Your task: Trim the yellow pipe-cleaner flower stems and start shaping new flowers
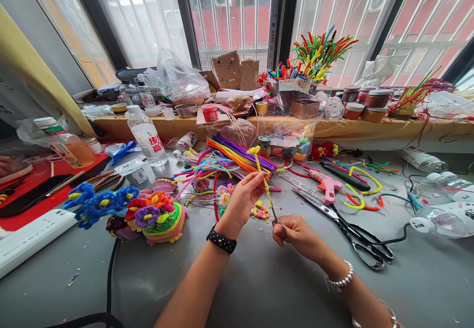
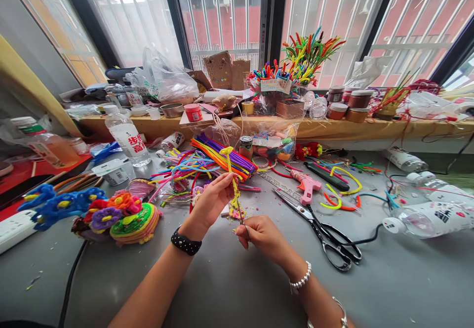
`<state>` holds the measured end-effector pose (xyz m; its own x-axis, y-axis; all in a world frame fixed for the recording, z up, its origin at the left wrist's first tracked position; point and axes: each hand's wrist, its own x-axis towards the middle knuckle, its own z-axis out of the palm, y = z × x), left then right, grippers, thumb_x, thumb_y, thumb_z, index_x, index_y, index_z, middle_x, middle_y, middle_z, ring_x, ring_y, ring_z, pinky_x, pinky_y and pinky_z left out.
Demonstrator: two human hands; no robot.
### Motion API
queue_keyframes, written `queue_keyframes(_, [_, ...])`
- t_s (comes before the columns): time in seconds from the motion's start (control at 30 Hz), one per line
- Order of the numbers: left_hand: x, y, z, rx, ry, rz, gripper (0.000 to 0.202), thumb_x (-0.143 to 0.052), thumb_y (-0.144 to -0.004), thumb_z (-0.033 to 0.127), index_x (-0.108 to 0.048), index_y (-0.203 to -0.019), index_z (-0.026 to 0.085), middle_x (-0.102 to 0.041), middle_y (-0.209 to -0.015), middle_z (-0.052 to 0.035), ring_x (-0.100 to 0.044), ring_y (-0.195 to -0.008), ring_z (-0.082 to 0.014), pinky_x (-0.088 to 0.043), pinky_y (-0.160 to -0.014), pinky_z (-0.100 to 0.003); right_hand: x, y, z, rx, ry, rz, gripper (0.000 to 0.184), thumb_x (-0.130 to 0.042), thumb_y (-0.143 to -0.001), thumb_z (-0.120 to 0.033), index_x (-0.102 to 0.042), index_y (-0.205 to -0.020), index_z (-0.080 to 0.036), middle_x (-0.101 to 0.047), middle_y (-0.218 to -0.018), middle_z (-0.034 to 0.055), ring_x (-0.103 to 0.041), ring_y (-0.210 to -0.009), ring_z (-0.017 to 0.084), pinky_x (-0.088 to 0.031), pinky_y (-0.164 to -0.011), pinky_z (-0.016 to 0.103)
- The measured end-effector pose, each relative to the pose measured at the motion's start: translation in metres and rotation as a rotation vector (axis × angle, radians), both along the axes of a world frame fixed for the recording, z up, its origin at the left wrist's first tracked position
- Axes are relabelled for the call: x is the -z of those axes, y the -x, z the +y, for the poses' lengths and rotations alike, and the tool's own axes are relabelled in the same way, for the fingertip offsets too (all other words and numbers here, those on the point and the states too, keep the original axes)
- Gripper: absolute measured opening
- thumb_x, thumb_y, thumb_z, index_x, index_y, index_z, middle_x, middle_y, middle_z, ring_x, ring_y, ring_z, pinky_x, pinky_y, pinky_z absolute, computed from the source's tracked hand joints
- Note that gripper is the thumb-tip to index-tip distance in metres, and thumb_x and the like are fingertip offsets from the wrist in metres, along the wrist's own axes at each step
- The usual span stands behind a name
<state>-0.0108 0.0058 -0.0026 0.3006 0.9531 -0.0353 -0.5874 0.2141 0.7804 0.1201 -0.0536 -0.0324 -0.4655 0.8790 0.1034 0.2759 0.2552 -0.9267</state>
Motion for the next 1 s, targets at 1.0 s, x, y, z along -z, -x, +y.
queue_keyframes(1.0, [-0.0051,0.0005,-0.0053,0.139,-0.09,0.203,0.012,-0.06,-0.064,0.026,-0.063,-0.071,0.016,-0.057,-0.074,-0.001,-0.048,-0.067,-0.0079,-0.034,-0.063,-0.019,-0.0056,-0.0008,-0.0041,-0.098,0.017,-0.002,0.068,-0.015,-0.07,-0.069,-0.05,-0.056,-0.013,-0.029,-0.047,-0.0036,-0.028,-0.046,0.008,-0.024,-0.045,0.022])
